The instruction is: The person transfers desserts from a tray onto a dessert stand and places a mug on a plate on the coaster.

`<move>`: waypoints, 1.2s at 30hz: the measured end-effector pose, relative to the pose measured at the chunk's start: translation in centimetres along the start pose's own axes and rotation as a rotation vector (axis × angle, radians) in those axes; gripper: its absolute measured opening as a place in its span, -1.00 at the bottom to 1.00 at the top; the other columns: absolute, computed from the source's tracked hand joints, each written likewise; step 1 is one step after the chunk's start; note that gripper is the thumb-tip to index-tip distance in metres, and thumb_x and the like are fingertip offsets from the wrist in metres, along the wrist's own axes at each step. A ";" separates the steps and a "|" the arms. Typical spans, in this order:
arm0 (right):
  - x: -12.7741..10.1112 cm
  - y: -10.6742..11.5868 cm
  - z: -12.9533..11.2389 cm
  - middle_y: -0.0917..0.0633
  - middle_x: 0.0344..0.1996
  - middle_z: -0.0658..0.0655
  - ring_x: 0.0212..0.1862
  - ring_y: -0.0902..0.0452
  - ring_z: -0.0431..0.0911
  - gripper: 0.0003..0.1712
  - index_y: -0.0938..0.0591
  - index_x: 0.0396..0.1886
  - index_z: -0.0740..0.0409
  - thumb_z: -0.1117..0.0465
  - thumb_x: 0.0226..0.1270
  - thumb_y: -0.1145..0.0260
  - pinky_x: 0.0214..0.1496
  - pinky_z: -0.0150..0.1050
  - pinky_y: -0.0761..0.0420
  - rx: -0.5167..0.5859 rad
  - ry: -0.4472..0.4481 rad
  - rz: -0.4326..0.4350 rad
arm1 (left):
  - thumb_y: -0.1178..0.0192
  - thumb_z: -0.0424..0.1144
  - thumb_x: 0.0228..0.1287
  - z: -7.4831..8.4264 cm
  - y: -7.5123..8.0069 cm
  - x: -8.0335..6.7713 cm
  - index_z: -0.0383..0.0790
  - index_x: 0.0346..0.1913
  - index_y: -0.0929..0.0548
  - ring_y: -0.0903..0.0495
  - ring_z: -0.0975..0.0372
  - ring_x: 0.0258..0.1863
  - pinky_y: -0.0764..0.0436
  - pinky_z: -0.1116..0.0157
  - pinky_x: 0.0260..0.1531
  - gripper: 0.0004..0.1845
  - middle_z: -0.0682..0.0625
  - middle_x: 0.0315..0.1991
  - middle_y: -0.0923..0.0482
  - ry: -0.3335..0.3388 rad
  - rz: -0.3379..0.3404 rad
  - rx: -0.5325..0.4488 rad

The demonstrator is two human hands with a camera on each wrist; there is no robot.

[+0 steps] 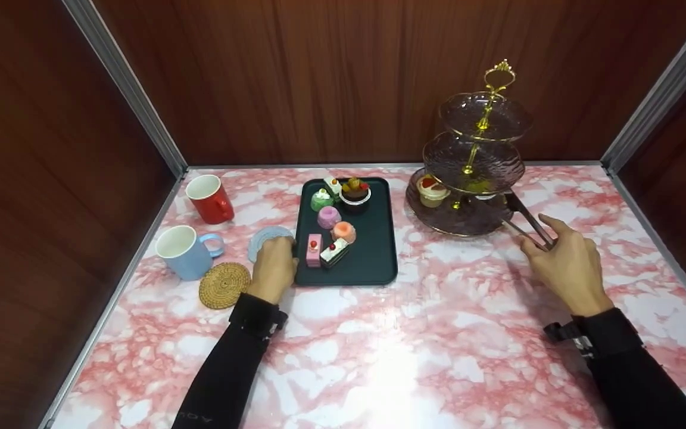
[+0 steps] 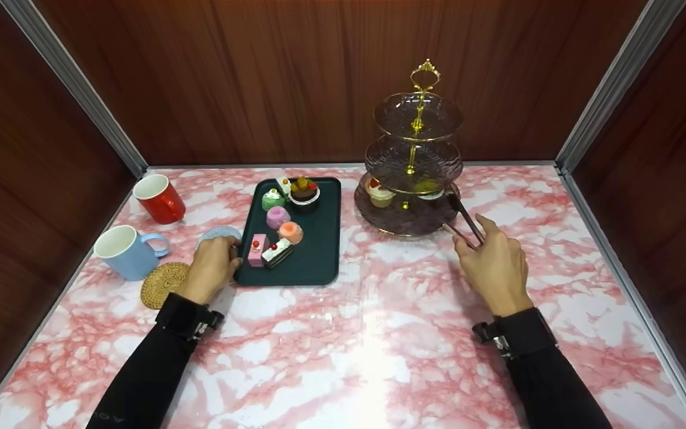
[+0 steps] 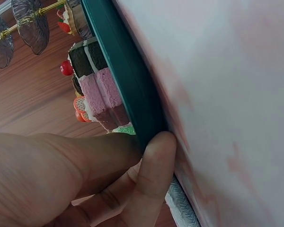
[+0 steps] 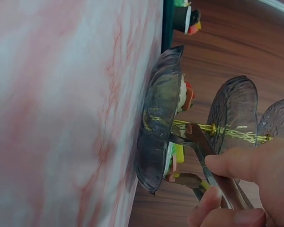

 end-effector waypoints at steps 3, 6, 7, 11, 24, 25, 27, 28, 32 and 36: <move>-0.2 0.1 -0.2 -0.70 -0.45 0.26 -0.46 -0.60 0.18 -0.30 -0.52 0.16 0.05 -0.20 0.05 -0.30 -0.42 0.11 -0.43 0.003 0.006 0.002 | -0.31 -0.40 -0.05 0.0 0.0 0.0 -0.23 -0.23 -0.67 -0.62 -0.05 -0.25 -0.58 0.02 -0.27 -0.77 -0.22 -0.28 -0.63 -0.003 -0.003 0.004; -0.3 0.3 -0.5 -0.69 -0.52 0.18 -0.50 -0.58 0.13 -0.35 -0.56 0.11 0.03 -0.20 0.05 -0.30 -0.46 0.05 -0.42 0.003 0.010 0.010 | -0.31 -0.40 -0.04 -0.1 -0.1 0.1 -0.23 -0.23 -0.66 -0.62 -0.04 -0.25 -0.58 0.02 -0.28 -0.77 -0.22 -0.29 -0.62 0.003 -0.009 0.003; -0.4 0.3 -0.6 -0.68 -0.56 0.14 -0.52 -0.57 0.10 -0.36 -0.56 0.10 0.01 -0.21 0.06 -0.30 -0.48 0.02 -0.41 -0.001 0.009 0.010 | -0.31 -0.40 -0.04 -0.1 -0.1 0.1 -0.22 -0.24 -0.66 -0.62 -0.03 -0.25 -0.58 0.02 -0.28 -0.78 -0.22 -0.29 -0.62 0.006 -0.011 0.000; -0.5 0.4 -0.8 -0.65 -0.64 0.08 -0.59 -0.52 0.04 -0.35 -0.55 0.11 -0.03 -0.25 0.07 -0.26 -0.54 -0.06 -0.39 -0.014 0.000 0.003 | -0.31 -0.40 -0.04 -0.1 -0.1 0.2 -0.22 -0.25 -0.66 -0.61 -0.03 -0.25 -0.58 0.02 -0.28 -0.79 -0.22 -0.30 -0.62 0.012 -0.014 -0.004; -1.0 0.6 -1.7 -0.70 -0.49 0.17 -0.41 -0.60 0.22 -0.36 -0.57 0.07 0.01 -0.26 0.07 -0.25 -0.41 0.12 -0.43 -0.005 0.003 -0.005 | -0.32 -0.40 -0.05 0.1 0.0 0.1 -0.22 -0.34 -0.66 -0.62 -0.03 -0.29 -0.58 0.04 -0.29 -0.85 -0.21 -0.35 -0.62 -0.005 -0.002 -0.001; -1.1 0.6 -1.7 -0.70 -0.50 0.16 -0.40 -0.60 0.22 -0.37 -0.58 0.06 0.00 -0.26 0.07 -0.26 -0.40 0.12 -0.43 -0.005 0.002 -0.006 | -0.32 -0.40 -0.05 0.1 0.1 0.0 -0.23 -0.34 -0.66 -0.62 -0.03 -0.30 -0.58 0.04 -0.30 -0.85 -0.21 -0.35 -0.63 -0.010 0.002 0.000; -1.2 0.5 -1.8 -0.69 -0.48 0.14 -0.37 -0.60 0.22 -0.37 -0.59 0.04 -0.03 -0.28 0.06 -0.25 -0.40 0.11 -0.42 -0.007 -0.003 -0.014 | -0.33 -0.41 -0.07 0.3 0.1 0.0 -0.23 -0.33 -0.66 -0.62 -0.03 -0.30 -0.58 0.03 -0.31 -0.84 -0.20 -0.36 -0.63 -0.017 0.010 0.001; -1.2 0.5 -1.9 -0.70 -0.47 0.14 -0.36 -0.60 0.22 -0.38 -0.60 0.03 -0.04 -0.29 0.05 -0.25 -0.40 0.11 -0.42 -0.009 -0.005 -0.017 | -0.33 -0.41 -0.07 0.3 0.2 0.0 -0.24 -0.33 -0.67 -0.63 -0.04 -0.30 -0.58 0.03 -0.31 -0.83 -0.21 -0.36 -0.64 -0.021 0.013 0.001; -1.3 0.3 -2.3 -0.70 -0.44 0.11 -0.37 -0.60 0.20 -0.40 -0.60 0.00 -0.07 -0.31 0.05 -0.24 -0.41 0.10 -0.41 -0.015 0.002 -0.025 | -0.34 -0.42 -0.08 0.3 0.2 0.0 -0.24 -0.31 -0.67 -0.63 -0.04 -0.30 -0.58 0.03 -0.31 -0.81 -0.20 -0.35 -0.64 -0.017 0.017 -0.001; -1.5 0.2 -2.7 -0.70 -0.41 0.12 -0.37 -0.60 0.19 -0.39 -0.60 0.01 -0.05 -0.30 0.06 -0.24 -0.42 0.09 -0.42 -0.016 0.017 -0.030 | -0.34 -0.42 -0.08 0.2 0.2 -0.1 -0.23 -0.32 -0.67 -0.63 -0.05 -0.30 -0.58 0.03 -0.30 -0.81 -0.20 -0.35 -0.64 -0.017 0.021 -0.006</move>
Point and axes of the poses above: each hand's wrist, its own x-axis towards the middle knuckle, its own y-axis out of the back of the hand, z = x × y, the point moved 10 cm from there along x, towards the middle knuckle
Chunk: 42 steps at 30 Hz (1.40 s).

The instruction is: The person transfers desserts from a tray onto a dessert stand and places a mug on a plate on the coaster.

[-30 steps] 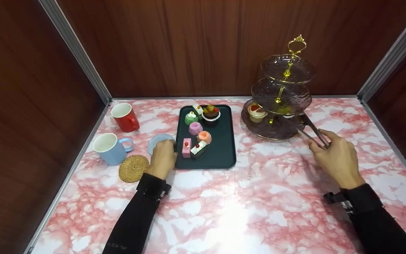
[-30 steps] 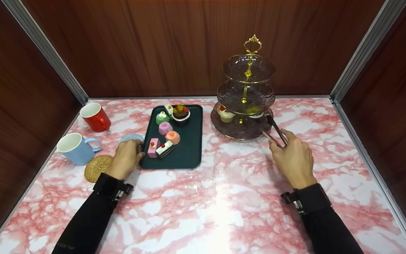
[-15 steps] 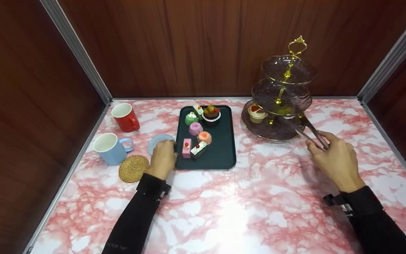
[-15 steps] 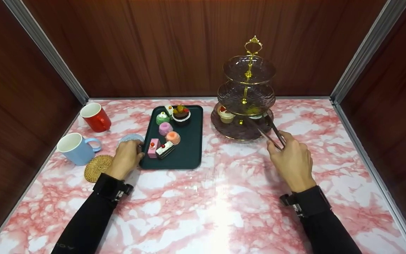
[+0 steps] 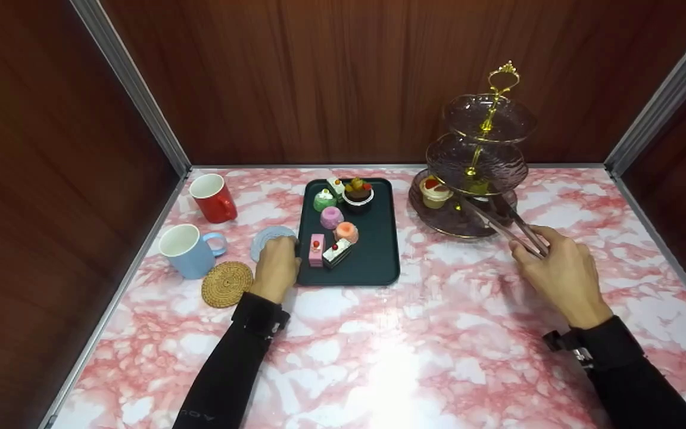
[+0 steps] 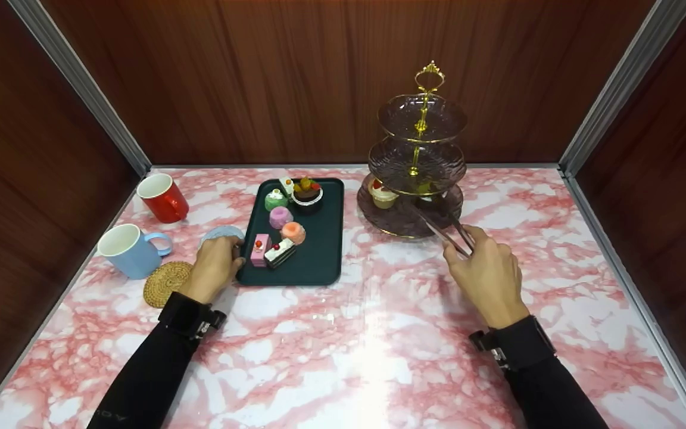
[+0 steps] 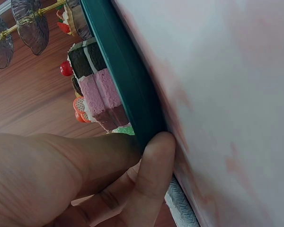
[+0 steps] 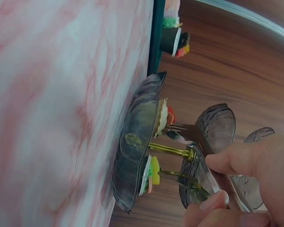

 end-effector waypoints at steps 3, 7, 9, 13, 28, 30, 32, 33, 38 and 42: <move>-0.2 -0.3 -0.2 -0.70 -0.39 0.13 -0.36 -0.61 0.18 -0.38 -0.60 0.02 -0.06 -0.31 0.06 -0.23 -0.42 0.08 -0.42 0.005 -0.003 -0.011 | -0.34 -0.43 -0.09 0.0 0.0 0.0 -0.24 -0.32 -0.67 -0.63 -0.04 -0.30 -0.58 0.04 -0.29 -0.81 -0.20 -0.36 -0.64 -0.001 -0.003 0.001; -0.5 -0.7 -0.6 -0.70 -0.38 0.13 -0.39 -0.60 0.12 -0.37 -0.59 0.03 -0.06 -0.32 0.06 -0.22 -0.45 0.02 -0.42 0.011 0.005 -0.029 | -0.33 -0.42 -0.08 0.0 -0.2 0.1 -0.23 -0.32 -0.68 -0.63 -0.03 -0.28 -0.58 0.04 -0.27 -0.82 -0.19 -0.35 -0.64 0.004 -0.019 0.003; -0.6 -1.0 -1.0 -0.70 -0.36 0.12 -0.38 -0.60 0.08 -0.36 -0.59 0.04 -0.05 -0.32 0.06 -0.22 -0.44 0.00 -0.43 0.014 0.013 -0.036 | -0.32 -0.42 -0.07 0.0 -0.3 0.2 -0.23 -0.32 -0.68 -0.62 -0.03 -0.27 -0.58 0.04 -0.26 -0.82 -0.20 -0.34 -0.64 0.005 -0.026 0.002; -0.7 -1.5 -1.7 -0.71 -0.27 0.15 -0.35 -0.61 0.10 -0.35 -0.57 0.08 -0.07 -0.32 0.07 -0.21 -0.42 0.03 -0.44 0.019 0.023 -0.043 | -0.31 -0.42 -0.06 -0.1 -0.4 0.3 -0.23 -0.32 -0.67 -0.62 -0.03 -0.28 -0.58 0.04 -0.26 -0.83 -0.20 -0.34 -0.64 0.008 -0.031 0.008; -0.6 -3.3 -3.9 -0.64 -0.47 0.04 -0.50 -0.50 -0.02 -0.40 -0.56 0.07 -0.12 -0.27 0.07 -0.24 -0.53 -0.16 -0.35 0.046 0.070 -0.071 | -0.32 -0.43 -0.08 0.1 -0.1 -0.1 -0.24 -0.32 -0.68 -0.62 -0.01 -0.28 -0.57 0.06 -0.26 -0.82 -0.20 -0.34 -0.65 -0.018 -0.004 0.001; -0.5 -3.5 -4.0 -0.63 -0.50 0.02 -0.53 -0.47 -0.03 -0.41 -0.56 0.07 -0.12 -0.26 0.07 -0.25 -0.54 -0.18 -0.33 0.055 0.076 -0.069 | -0.31 -0.43 -0.07 0.0 -0.1 -0.1 -0.23 -0.33 -0.68 -0.62 -0.01 -0.27 -0.57 0.05 -0.26 -0.83 -0.20 -0.33 -0.65 -0.014 -0.009 -0.006; -0.4 -3.7 -4.3 -0.64 -0.51 0.02 -0.56 -0.45 -0.04 -0.41 -0.56 0.08 -0.12 -0.25 0.07 -0.26 -0.56 -0.18 -0.34 0.061 0.084 -0.068 | -0.31 -0.43 -0.07 -0.1 -0.2 -0.1 -0.23 -0.31 -0.68 -0.62 0.00 -0.26 -0.57 0.05 -0.25 -0.82 -0.20 -0.32 -0.65 0.000 -0.013 -0.012; -0.4 -3.8 -4.5 -0.65 -0.50 0.02 -0.56 -0.46 -0.04 -0.41 -0.56 0.08 -0.11 -0.25 0.07 -0.26 -0.56 -0.18 -0.34 0.062 0.087 -0.067 | -0.31 -0.43 -0.06 -0.1 -0.2 -0.1 -0.23 -0.30 -0.68 -0.62 -0.01 -0.25 -0.57 0.05 -0.24 -0.81 -0.20 -0.30 -0.65 0.006 -0.016 -0.017; 0.0 -4.4 -5.2 -0.68 -0.44 0.07 -0.57 -0.48 -0.05 -0.38 -0.56 0.07 -0.07 -0.27 0.05 -0.26 -0.56 -0.15 -0.38 0.054 0.102 -0.066 | -0.30 -0.43 -0.05 -0.2 -0.2 0.0 -0.24 -0.26 -0.67 -0.62 -0.02 -0.24 -0.57 0.05 -0.22 -0.79 -0.21 -0.29 -0.65 0.015 -0.017 -0.025; 0.1 -5.1 -6.0 -0.68 -0.41 0.07 -0.55 -0.50 -0.05 -0.39 -0.54 0.09 -0.08 -0.24 0.06 -0.25 -0.55 -0.13 -0.42 0.064 0.112 -0.084 | -0.30 -0.42 -0.05 -0.1 -0.2 0.1 -0.24 -0.24 -0.67 -0.62 -0.02 -0.24 -0.57 0.04 -0.21 -0.77 -0.22 -0.28 -0.65 0.014 -0.019 -0.020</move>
Point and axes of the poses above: each hand's wrist, its own x-axis towards the middle knuckle, its own y-axis out of the back of the hand, z = x × y, the point moved 10 cm from there along x, towards the middle knuckle
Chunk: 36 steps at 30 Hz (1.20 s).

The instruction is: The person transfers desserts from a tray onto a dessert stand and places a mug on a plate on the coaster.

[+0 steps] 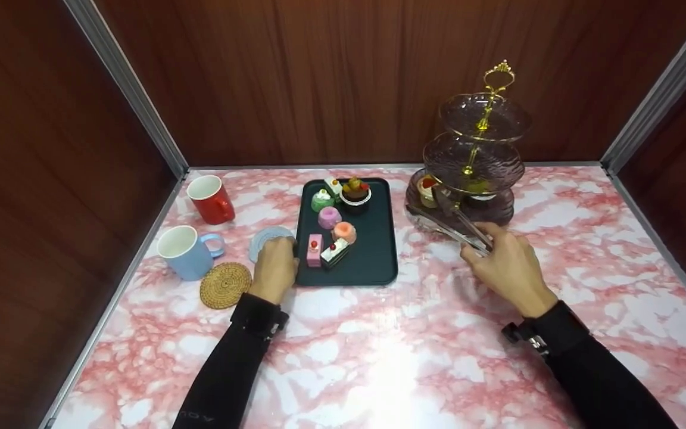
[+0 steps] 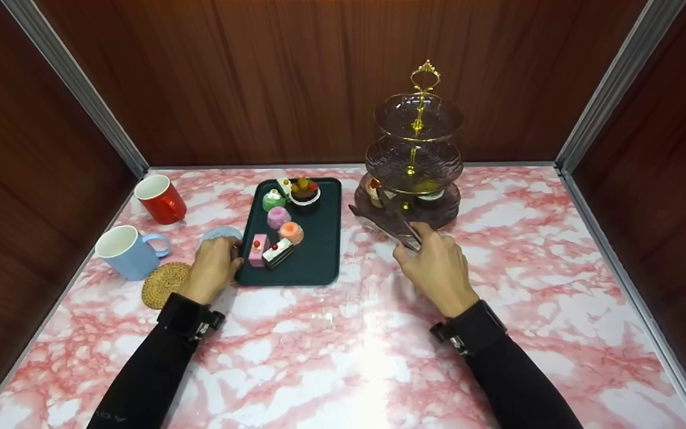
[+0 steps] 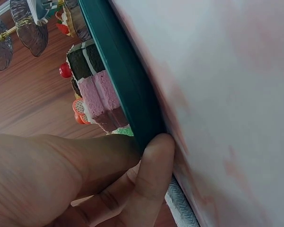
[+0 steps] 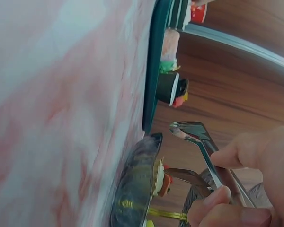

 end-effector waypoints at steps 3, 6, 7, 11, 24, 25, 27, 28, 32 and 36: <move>0.3 -0.7 -0.6 -0.69 -0.36 0.05 -0.49 -0.55 -0.06 -0.42 -0.54 0.08 -0.10 -0.21 0.06 -0.26 -0.46 -0.10 -0.47 0.018 0.013 -0.006 | -0.31 -0.42 -0.05 -0.1 0.0 0.0 -0.24 -0.24 -0.67 -0.62 -0.03 -0.25 -0.57 0.04 -0.22 -0.77 -0.22 -0.28 -0.64 0.003 0.001 0.007; 0.7 -1.4 -1.3 -0.69 -0.35 0.02 -0.44 -0.57 -0.06 -0.44 -0.56 0.04 -0.08 -0.19 0.04 -0.29 -0.40 -0.09 -0.49 0.035 0.022 -0.006 | -0.32 -0.42 -0.07 0.0 0.1 0.0 -0.25 -0.27 -0.67 -0.63 -0.04 -0.27 -0.57 0.03 -0.25 -0.79 -0.23 -0.31 -0.64 -0.008 0.009 0.015; 0.8 -1.6 -1.4 -0.69 -0.36 0.02 -0.43 -0.56 -0.06 -0.44 -0.55 0.03 -0.07 -0.19 0.04 -0.30 -0.40 -0.09 -0.49 0.035 0.021 -0.007 | -0.31 -0.42 -0.07 0.0 0.1 0.0 -0.25 -0.28 -0.67 -0.63 -0.04 -0.28 -0.57 0.03 -0.27 -0.80 -0.23 -0.32 -0.64 -0.010 0.011 0.017; 1.2 -2.4 -2.1 -0.67 -0.42 0.03 -0.48 -0.54 -0.07 -0.45 -0.52 -0.03 -0.02 -0.18 0.02 -0.32 -0.45 -0.13 -0.47 0.041 0.013 -0.015 | -0.31 -0.44 -0.08 0.2 0.2 -0.1 -0.25 -0.29 -0.67 -0.64 -0.05 -0.28 -0.58 0.03 -0.28 -0.79 -0.22 -0.33 -0.65 -0.028 0.021 0.032; 2.7 -5.1 -3.8 -0.58 -0.58 -0.10 -0.56 -0.52 -0.13 -0.52 -0.53 -0.16 -0.05 -0.23 0.02 -0.32 -0.52 -0.22 -0.44 0.107 0.024 -0.038 | -0.31 -0.41 -0.06 -0.2 -0.1 0.1 -0.23 -0.24 -0.67 -0.63 -0.05 -0.25 -0.57 0.02 -0.25 -0.77 -0.22 -0.28 -0.64 0.007 -0.001 0.033; 2.7 -5.2 -3.9 -0.58 -0.57 -0.10 -0.55 -0.52 -0.13 -0.52 -0.53 -0.17 -0.05 -0.23 0.02 -0.32 -0.51 -0.22 -0.44 0.110 0.024 -0.039 | -0.31 -0.42 -0.06 -0.2 -0.1 0.1 -0.23 -0.25 -0.67 -0.63 -0.05 -0.25 -0.57 0.03 -0.25 -0.77 -0.22 -0.29 -0.64 0.006 0.000 0.031; 2.8 -5.4 -4.0 -0.58 -0.57 -0.10 -0.54 -0.50 -0.12 -0.53 -0.54 -0.17 -0.05 -0.22 0.03 -0.32 -0.50 -0.21 -0.43 0.113 0.029 -0.039 | -0.31 -0.42 -0.07 -0.1 -0.1 0.1 -0.24 -0.26 -0.67 -0.62 -0.04 -0.25 -0.57 0.04 -0.24 -0.78 -0.22 -0.29 -0.64 0.007 -0.002 0.029; 2.9 -5.6 -4.0 -0.59 -0.57 -0.10 -0.55 -0.50 -0.13 -0.54 -0.55 -0.17 -0.05 -0.22 0.03 -0.32 -0.50 -0.21 -0.43 0.113 0.028 -0.040 | -0.31 -0.43 -0.07 -0.1 -0.1 0.1 -0.24 -0.27 -0.67 -0.62 -0.03 -0.25 -0.57 0.04 -0.23 -0.78 -0.22 -0.30 -0.64 0.006 -0.004 0.028; 3.2 -6.0 -4.2 -0.58 -0.61 -0.10 -0.56 -0.49 -0.13 -0.56 -0.57 -0.20 -0.06 -0.20 0.02 -0.34 -0.51 -0.21 -0.41 0.107 0.037 -0.030 | -0.30 -0.43 -0.07 -0.1 -0.1 0.2 -0.24 -0.26 -0.67 -0.62 -0.02 -0.23 -0.57 0.05 -0.21 -0.78 -0.21 -0.29 -0.64 -0.001 -0.005 0.026; 3.5 -6.5 -4.6 -0.56 -0.64 -0.10 -0.56 -0.47 -0.12 -0.56 -0.60 -0.21 -0.05 -0.20 0.01 -0.35 -0.50 -0.21 -0.38 0.098 0.053 -0.022 | -0.31 -0.43 -0.07 0.0 0.1 0.1 -0.24 -0.26 -0.67 -0.63 -0.03 -0.25 -0.58 0.04 -0.23 -0.78 -0.21 -0.30 -0.65 -0.011 0.009 0.030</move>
Point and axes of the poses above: each hand's wrist, its own x-axis towards the middle knuckle, its own y-axis out of the back of the hand, z = x × y, the point moved 10 cm from there along x, towards the middle knuckle
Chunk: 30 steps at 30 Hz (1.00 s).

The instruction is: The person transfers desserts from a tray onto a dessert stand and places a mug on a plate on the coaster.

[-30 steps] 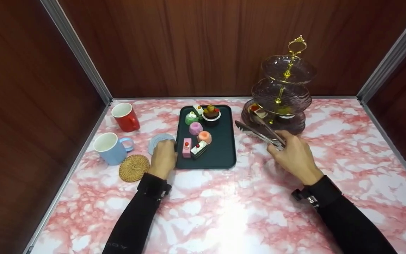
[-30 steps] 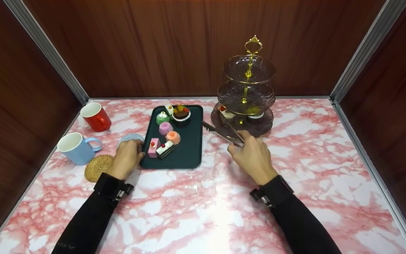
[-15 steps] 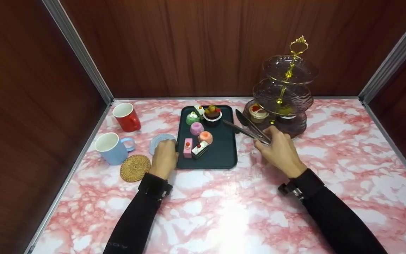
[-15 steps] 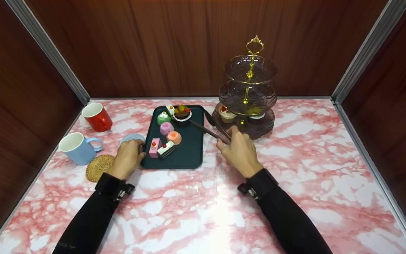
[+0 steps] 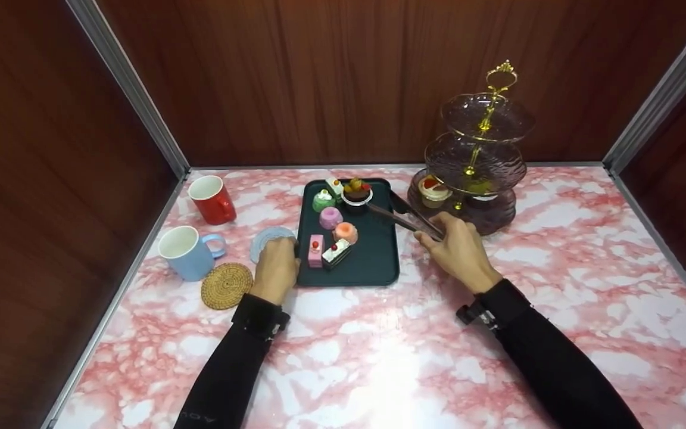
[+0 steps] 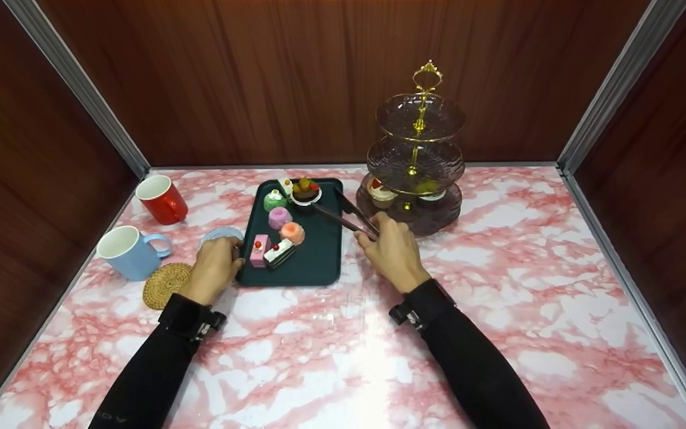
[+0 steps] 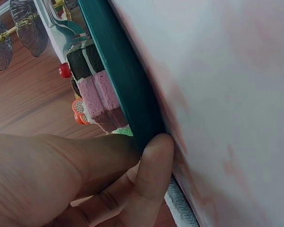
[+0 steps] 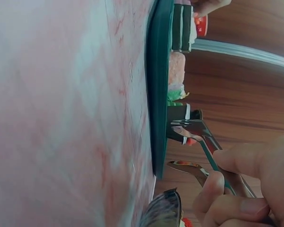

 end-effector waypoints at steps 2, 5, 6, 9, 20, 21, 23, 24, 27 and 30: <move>0.1 -0.3 -0.2 -0.56 -0.65 -0.10 -0.55 -0.46 -0.12 -0.56 -0.60 -0.21 -0.06 -0.21 0.01 -0.36 -0.50 -0.21 -0.38 0.003 0.006 -0.003 | -0.31 -0.43 -0.07 0.0 0.1 -0.1 -0.25 -0.25 -0.67 -0.63 -0.04 -0.25 -0.58 0.04 -0.23 -0.77 -0.21 -0.30 -0.65 -0.006 0.007 0.003; 0.4 -0.8 -0.3 -0.57 -0.65 -0.10 -0.55 -0.47 -0.13 -0.55 -0.61 -0.20 -0.07 -0.22 0.00 -0.36 -0.50 -0.21 -0.39 0.011 0.006 -0.005 | -0.31 -0.43 -0.08 0.0 0.2 -0.2 -0.26 -0.26 -0.67 -0.63 -0.06 -0.24 -0.57 0.02 -0.22 -0.77 -0.23 -0.29 -0.65 -0.020 0.015 0.002; 0.5 -0.9 -0.4 -0.57 -0.65 -0.11 -0.55 -0.48 -0.13 -0.55 -0.62 -0.20 -0.06 -0.22 -0.01 -0.36 -0.50 -0.21 -0.40 0.013 0.003 -0.004 | -0.31 -0.44 -0.08 0.0 0.2 -0.3 -0.26 -0.26 -0.67 -0.63 -0.06 -0.24 -0.57 0.02 -0.23 -0.77 -0.24 -0.30 -0.65 -0.021 0.017 0.000; 0.7 -1.3 -0.5 -0.59 -0.65 -0.11 -0.55 -0.51 -0.12 -0.52 -0.62 -0.17 -0.04 -0.21 -0.01 -0.37 -0.48 -0.19 -0.43 0.019 -0.001 -0.004 | -0.31 -0.44 -0.09 0.0 0.2 -0.3 -0.25 -0.31 -0.68 -0.63 -0.06 -0.26 -0.56 0.01 -0.24 -0.81 -0.23 -0.32 -0.64 -0.020 0.019 -0.005; 1.3 -2.8 -0.8 -0.61 -0.61 -0.12 -0.53 -0.54 -0.13 -0.48 -0.63 -0.16 0.00 -0.23 -0.03 -0.37 -0.50 -0.20 -0.46 0.029 -0.018 -0.031 | -0.31 -0.43 -0.07 -0.2 0.0 -0.3 -0.23 -0.29 -0.67 -0.62 -0.04 -0.26 -0.57 0.02 -0.25 -0.80 -0.22 -0.30 -0.64 0.000 0.001 -0.005; 1.3 -2.9 -0.8 -0.61 -0.60 -0.12 -0.53 -0.54 -0.13 -0.48 -0.63 -0.16 0.00 -0.23 -0.02 -0.37 -0.49 -0.20 -0.46 0.028 -0.021 -0.033 | -0.31 -0.43 -0.07 -0.2 0.0 -0.3 -0.23 -0.28 -0.67 -0.62 -0.05 -0.27 -0.57 0.02 -0.26 -0.79 -0.23 -0.30 -0.64 -0.001 0.001 -0.006; 1.4 -3.0 -0.8 -0.61 -0.60 -0.12 -0.53 -0.54 -0.13 -0.49 -0.63 -0.18 0.00 -0.23 -0.03 -0.37 -0.49 -0.20 -0.46 0.028 -0.028 -0.035 | -0.31 -0.42 -0.07 -0.1 0.0 -0.2 -0.23 -0.28 -0.67 -0.62 -0.05 -0.27 -0.57 0.01 -0.27 -0.79 -0.23 -0.30 -0.64 -0.003 0.000 -0.004; 1.5 -3.1 -0.8 -0.62 -0.59 -0.12 -0.53 -0.54 -0.13 -0.50 -0.63 -0.19 0.00 -0.23 -0.03 -0.37 -0.49 -0.20 -0.46 0.029 -0.028 -0.035 | -0.31 -0.42 -0.07 -0.1 0.0 -0.2 -0.23 -0.28 -0.67 -0.63 -0.06 -0.27 -0.57 0.01 -0.27 -0.79 -0.23 -0.30 -0.64 -0.004 -0.001 -0.004; 1.6 -3.4 -0.9 -0.64 -0.56 -0.10 -0.52 -0.54 -0.13 -0.51 -0.63 -0.21 0.00 -0.22 -0.03 -0.38 -0.49 -0.21 -0.45 0.034 -0.034 -0.039 | -0.31 -0.41 -0.07 -0.1 -0.1 -0.1 -0.22 -0.29 -0.66 -0.63 -0.06 -0.27 -0.57 0.01 -0.27 -0.80 -0.23 -0.30 -0.64 -0.003 -0.002 0.000; 1.8 -3.7 -0.9 -0.65 -0.54 -0.07 -0.55 -0.52 -0.14 -0.51 -0.63 -0.21 -0.01 -0.22 -0.04 -0.38 -0.50 -0.22 -0.43 0.042 -0.045 -0.043 | -0.31 -0.41 -0.06 0.0 -0.1 -0.1 -0.23 -0.29 -0.66 -0.63 -0.06 -0.26 -0.58 0.02 -0.27 -0.81 -0.23 -0.30 -0.64 0.000 -0.005 -0.002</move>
Point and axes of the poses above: each hand's wrist, its own x-axis towards the middle knuckle, its own y-axis out of the back of the hand, z = x × y, the point moved 10 cm from there along x, towards the middle knuckle
